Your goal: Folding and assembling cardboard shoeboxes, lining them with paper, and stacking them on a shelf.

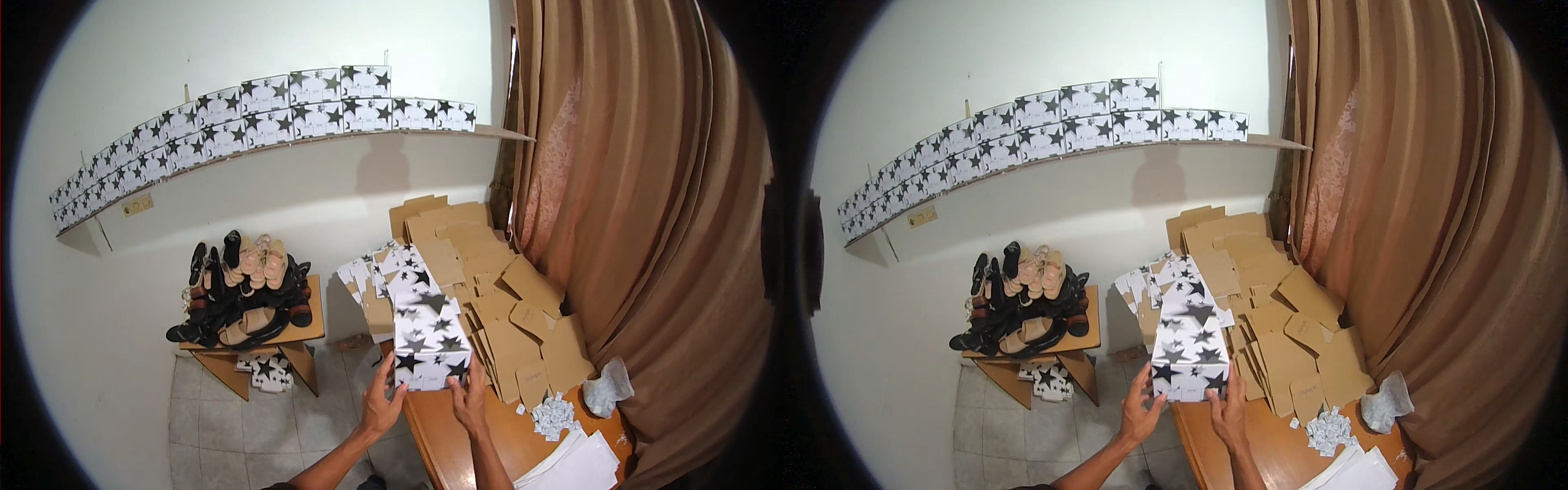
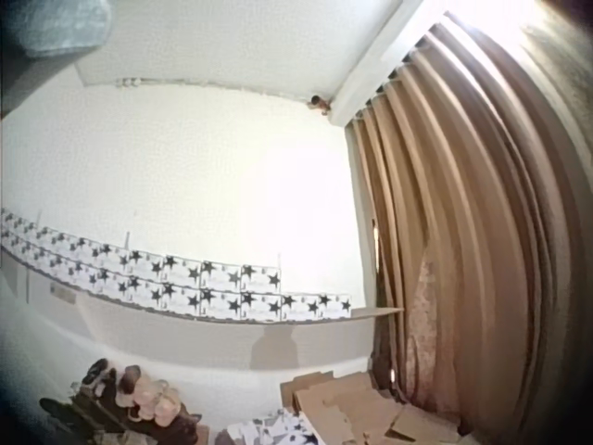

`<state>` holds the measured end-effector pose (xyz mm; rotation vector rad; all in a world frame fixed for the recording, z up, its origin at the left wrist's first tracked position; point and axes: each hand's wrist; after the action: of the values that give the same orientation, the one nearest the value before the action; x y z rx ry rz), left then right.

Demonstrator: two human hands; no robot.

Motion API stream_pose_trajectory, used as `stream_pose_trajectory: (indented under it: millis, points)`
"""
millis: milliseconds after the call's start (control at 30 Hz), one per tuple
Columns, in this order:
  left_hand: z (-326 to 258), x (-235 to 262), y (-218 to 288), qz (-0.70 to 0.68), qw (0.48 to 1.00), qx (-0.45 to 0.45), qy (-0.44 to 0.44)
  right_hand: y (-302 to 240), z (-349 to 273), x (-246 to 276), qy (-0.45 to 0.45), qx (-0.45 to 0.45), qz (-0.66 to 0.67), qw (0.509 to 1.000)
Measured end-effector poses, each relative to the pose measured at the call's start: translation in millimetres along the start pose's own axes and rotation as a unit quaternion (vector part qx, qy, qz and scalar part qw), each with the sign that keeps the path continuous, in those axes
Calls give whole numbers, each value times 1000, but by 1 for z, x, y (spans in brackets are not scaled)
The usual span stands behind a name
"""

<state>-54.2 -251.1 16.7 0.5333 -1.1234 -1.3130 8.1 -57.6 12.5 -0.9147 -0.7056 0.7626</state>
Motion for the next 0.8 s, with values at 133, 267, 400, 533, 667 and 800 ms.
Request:
stream_pose_trajectory:
  millis: [133, 267, 400, 533, 667, 800]
  points:
    - [77, 33, 30, -18, 990, -139, 25, -31, 60, -11, 63, 136, -28, 988]
    - [149, 74, 67, 23, 967, -245, 67, -93, 120, -33, 99, 169, 32, 980]
    - [204, 93, 101, -35, 952, -295, 75, -138, 174, -42, 138, 225, 16, 964]
    - [248, 104, 118, -49, 937, -334, 87, -162, 220, -48, 186, 321, -58, 927]
    - [282, 112, 126, -77, 933, -342, 79, -174, 252, -62, 210, 359, -34, 909]
    - [313, 118, 135, -48, 928, -358, 90, -176, 284, -69, 215, 379, 4, 900]
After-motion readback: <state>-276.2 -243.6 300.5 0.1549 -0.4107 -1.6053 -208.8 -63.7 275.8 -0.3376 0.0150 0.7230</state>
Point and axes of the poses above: each hand's wrist, its own z-axis towards the middle knuckle, its own x-axis out of the back of the hand, y = z × x, and after that the axes turned 6 degrees about z, right-handed
